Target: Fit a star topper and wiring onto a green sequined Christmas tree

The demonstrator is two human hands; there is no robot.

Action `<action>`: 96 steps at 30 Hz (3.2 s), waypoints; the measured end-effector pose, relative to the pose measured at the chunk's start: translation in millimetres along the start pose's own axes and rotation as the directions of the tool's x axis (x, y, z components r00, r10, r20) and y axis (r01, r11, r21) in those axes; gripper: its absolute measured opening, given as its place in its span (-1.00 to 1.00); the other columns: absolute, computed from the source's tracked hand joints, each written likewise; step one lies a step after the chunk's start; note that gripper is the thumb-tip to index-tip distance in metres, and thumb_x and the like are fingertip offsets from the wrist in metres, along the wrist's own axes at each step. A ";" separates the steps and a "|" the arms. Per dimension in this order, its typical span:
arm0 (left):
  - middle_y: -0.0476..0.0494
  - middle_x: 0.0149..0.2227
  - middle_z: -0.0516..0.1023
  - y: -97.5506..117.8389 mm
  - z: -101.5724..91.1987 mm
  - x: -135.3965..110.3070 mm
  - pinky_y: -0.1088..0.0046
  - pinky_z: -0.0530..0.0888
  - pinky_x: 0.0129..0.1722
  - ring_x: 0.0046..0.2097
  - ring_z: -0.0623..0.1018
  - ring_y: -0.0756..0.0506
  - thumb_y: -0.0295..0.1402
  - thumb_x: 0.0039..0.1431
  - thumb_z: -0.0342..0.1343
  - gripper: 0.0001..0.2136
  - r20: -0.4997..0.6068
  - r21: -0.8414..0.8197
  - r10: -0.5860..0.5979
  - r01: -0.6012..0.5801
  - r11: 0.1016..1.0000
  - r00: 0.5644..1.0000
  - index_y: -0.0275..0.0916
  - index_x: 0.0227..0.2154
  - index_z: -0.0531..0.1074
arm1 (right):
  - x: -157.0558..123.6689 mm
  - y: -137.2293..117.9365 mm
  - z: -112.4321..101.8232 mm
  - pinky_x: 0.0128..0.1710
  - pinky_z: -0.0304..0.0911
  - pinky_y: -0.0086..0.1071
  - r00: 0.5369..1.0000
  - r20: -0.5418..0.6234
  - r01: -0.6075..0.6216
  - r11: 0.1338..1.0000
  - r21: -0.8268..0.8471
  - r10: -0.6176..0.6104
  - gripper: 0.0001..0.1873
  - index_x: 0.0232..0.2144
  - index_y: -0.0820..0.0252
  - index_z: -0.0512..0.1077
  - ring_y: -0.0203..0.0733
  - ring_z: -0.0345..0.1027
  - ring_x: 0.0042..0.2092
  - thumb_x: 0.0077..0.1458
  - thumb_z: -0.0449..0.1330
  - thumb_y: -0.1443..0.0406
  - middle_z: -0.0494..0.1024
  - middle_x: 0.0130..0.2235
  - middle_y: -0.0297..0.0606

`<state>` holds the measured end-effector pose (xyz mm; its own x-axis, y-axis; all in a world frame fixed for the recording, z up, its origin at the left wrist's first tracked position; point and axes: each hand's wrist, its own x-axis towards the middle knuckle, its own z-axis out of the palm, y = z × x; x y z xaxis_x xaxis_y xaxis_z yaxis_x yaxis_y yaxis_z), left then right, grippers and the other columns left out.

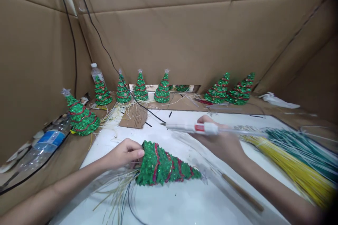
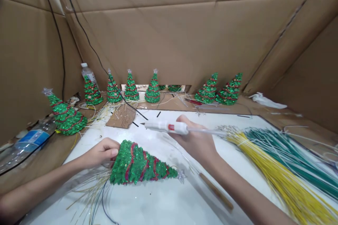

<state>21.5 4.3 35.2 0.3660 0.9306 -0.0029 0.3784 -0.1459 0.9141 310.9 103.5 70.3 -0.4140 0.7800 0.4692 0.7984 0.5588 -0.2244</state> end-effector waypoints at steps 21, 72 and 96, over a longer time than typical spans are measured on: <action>-0.38 0.30 0.21 -51.4 -32.3 5.6 -0.04 0.19 0.27 0.33 0.19 -0.40 -0.08 0.31 -0.09 -0.53 -0.425 0.725 0.049 0.308 0.616 0.904 -0.16 0.17 0.36 | 107.5 -102.1 52.6 -0.32 0.27 -0.32 0.876 0.399 0.385 0.891 -0.240 -0.271 -0.58 -0.17 0.21 0.52 0.03 0.54 -0.19 0.19 0.09 0.03 0.63 -0.25 -0.02; -0.37 0.32 0.20 -50.9 -31.3 7.9 0.02 0.22 0.27 0.33 0.21 -0.38 -0.05 0.29 -0.05 -0.51 -0.419 0.764 0.019 0.341 0.548 0.908 -0.11 0.20 0.33 | 117.1 -74.2 85.6 -0.47 0.10 -0.36 0.889 0.374 0.387 0.873 -0.299 -0.266 -0.57 -0.23 0.21 0.52 -0.05 0.50 -0.31 0.17 0.11 -0.01 0.61 -0.30 -0.07; -0.35 0.31 0.22 -58.2 -30.8 7.3 0.02 0.22 0.25 0.32 0.22 -0.35 -0.04 0.30 -0.06 -0.52 -0.422 0.768 0.070 0.316 0.557 0.904 -0.12 0.19 0.32 | 114.7 -65.2 75.1 -0.32 0.21 -0.38 0.713 0.533 0.633 0.746 -0.208 -0.456 -0.73 -0.13 0.22 0.46 -0.12 0.46 -0.16 0.24 0.01 0.45 0.57 -0.18 -0.06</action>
<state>-24.1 29.9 -5.6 -0.0019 0.9726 0.2323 0.9794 -0.0451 0.1967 178.5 177.7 74.6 -0.8922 0.4513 -0.0181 0.4246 0.8517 0.3070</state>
